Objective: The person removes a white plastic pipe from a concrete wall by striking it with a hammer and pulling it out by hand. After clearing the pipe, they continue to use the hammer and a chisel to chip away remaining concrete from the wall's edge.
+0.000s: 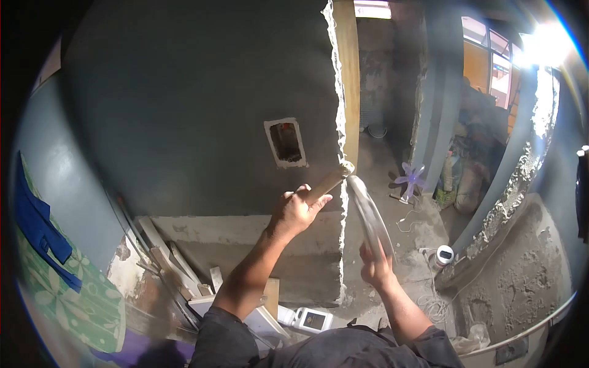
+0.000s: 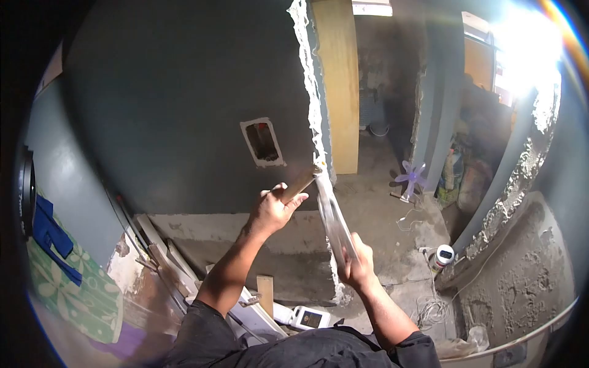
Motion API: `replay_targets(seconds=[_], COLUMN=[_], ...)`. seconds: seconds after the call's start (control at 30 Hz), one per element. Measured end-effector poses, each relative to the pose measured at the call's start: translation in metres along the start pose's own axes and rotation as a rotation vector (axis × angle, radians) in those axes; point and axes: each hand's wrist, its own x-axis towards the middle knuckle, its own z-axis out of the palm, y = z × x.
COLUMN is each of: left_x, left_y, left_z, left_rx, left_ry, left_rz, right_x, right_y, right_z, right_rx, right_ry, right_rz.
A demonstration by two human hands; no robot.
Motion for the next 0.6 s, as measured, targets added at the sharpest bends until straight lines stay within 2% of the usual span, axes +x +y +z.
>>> replay_targets(seconds=[0.03,0.07,0.1,0.17,0.2,0.23,0.3,0.33,0.37,0.43,0.47,0.5,0.57,0.6], left_x=[0.000,0.000,-0.003,-0.001,-0.001,0.000,-0.002,-0.002,0.000,0.000,-0.001,-0.004,-0.002,0.002], left_y=[0.005,0.008,0.001,0.002,0.001,0.001,0.000,0.003,0.005,0.012,0.005,0.003,0.010,0.018], left_z=[-0.001,-0.003,0.001,0.000,-0.002,-0.001,0.001,-0.001,-0.003,-0.007,-0.001,0.004,0.002,-0.006], left_rx=[0.068,0.140,0.065,0.012,-0.020,-0.014,0.011,0.011,0.016,-0.047,-0.083,-0.085,0.306,-0.005], left_ry=[-0.012,-0.025,-0.010,-0.009,-0.049,-0.038,0.001,-0.009,-0.005,-0.058,-0.028,-0.028,0.029,-0.032], left_rz=[-0.042,-0.083,-0.061,-0.061,-0.099,-0.096,-0.051,-0.050,-0.052,-0.139,-0.100,-0.094,-0.026,-0.166], right_x=[-0.002,-0.002,-0.009,-0.019,-0.019,-0.028,-0.062,-0.025,-0.028,0.001,0.005,0.013,0.001,-0.004], right_y=[0.021,0.012,0.012,-0.001,-0.016,-0.007,0.018,-0.006,0.008,-0.038,-0.014,0.003,0.014,0.014], right_z=[0.006,0.006,0.006,0.007,-0.011,-0.007,0.007,-0.031,-0.016,0.000,0.007,0.017,0.015,0.013], right_rx=[0.094,-0.043,-0.023,0.106,-0.084,-0.081,0.159,0.009,0.376,0.227,-0.053,-0.011,-0.091,-0.083], right_ry=[-0.115,-0.069,-0.016,0.056,-0.073,-0.074,-0.037,-0.447,-0.199,0.085,-0.015,-0.006,-0.073,-0.017], right_rz=[0.150,0.167,0.074,0.077,-0.062,-0.074,0.573,0.163,-0.022,0.473,0.018,0.074,0.144,-0.017])
